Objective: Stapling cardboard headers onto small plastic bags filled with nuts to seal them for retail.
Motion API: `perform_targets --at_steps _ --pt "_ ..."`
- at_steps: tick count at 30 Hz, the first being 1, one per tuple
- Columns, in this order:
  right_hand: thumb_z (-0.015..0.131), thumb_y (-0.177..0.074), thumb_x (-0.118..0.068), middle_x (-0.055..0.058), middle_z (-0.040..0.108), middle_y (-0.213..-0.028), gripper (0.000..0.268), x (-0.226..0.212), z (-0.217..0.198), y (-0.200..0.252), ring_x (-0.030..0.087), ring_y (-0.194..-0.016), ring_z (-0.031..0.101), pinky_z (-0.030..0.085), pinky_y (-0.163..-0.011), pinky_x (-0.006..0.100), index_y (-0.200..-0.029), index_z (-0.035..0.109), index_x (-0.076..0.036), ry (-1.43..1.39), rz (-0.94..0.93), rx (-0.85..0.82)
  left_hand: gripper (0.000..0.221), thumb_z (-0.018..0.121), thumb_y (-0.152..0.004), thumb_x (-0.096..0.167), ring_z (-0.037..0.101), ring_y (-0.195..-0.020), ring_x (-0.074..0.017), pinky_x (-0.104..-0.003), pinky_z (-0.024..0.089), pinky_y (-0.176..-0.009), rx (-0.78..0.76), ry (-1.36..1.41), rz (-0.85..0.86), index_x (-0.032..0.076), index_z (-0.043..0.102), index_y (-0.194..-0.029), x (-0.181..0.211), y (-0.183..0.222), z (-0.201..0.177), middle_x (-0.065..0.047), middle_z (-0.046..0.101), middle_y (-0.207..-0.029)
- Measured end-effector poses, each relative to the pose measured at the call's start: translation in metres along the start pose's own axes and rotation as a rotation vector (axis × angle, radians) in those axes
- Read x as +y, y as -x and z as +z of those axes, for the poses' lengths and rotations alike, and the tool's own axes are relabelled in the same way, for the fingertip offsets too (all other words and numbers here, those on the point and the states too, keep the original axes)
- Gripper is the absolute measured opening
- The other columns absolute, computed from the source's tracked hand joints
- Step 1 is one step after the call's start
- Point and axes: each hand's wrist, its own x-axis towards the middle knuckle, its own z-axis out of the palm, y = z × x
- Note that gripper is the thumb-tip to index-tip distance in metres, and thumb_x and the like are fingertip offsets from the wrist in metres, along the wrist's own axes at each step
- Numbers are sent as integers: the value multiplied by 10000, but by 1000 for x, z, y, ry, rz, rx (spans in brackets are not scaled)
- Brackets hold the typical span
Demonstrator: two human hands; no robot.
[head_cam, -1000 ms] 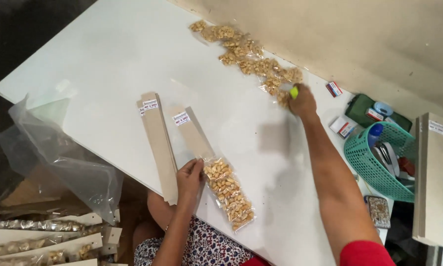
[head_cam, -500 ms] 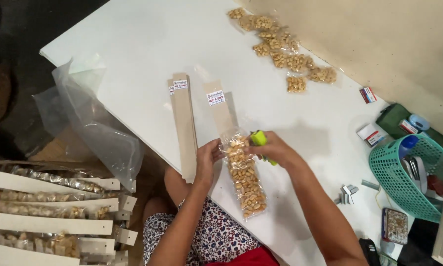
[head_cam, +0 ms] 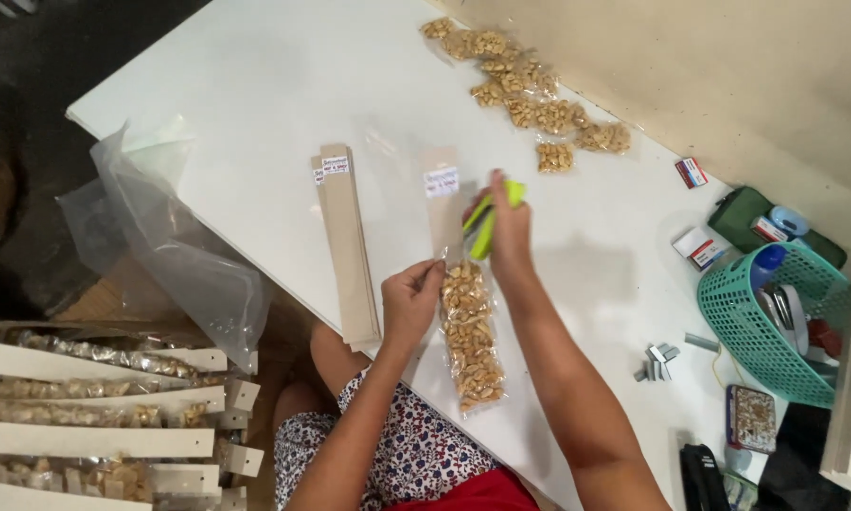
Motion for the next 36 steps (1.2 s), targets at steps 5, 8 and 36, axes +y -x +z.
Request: perform_targets --at_steps 5,8,36 --pt "568 -976 -637 54 649 -738 555 34 0 -17 160 -656 680 593 -649 348 -835 669 -110 292 -136 -85 183 663 -937 173 589 -495 -94 -268 517 -564 -36 -41 117 72 815 -951 18 8 -1 -73 676 -507" --pt "600 -952 -619 6 595 -692 531 18 20 4 120 -623 611 540 -619 301 -786 641 -117 249 -152 -22 173 667 -935 173 666 -492 -144 -292 526 -541 -32 -95 176 81 813 -944 24 12 1 -108 677 -525" --pt "904 -691 -152 88 632 -589 290 12 -58 -12 182 -448 578 487 -427 293 -858 720 -3 521 217 -667 409 704 -864 353 645 -790 -155 -277 536 -728 72 625 -443 21 736 -1101 -74 -39 -16 -45 680 -870"
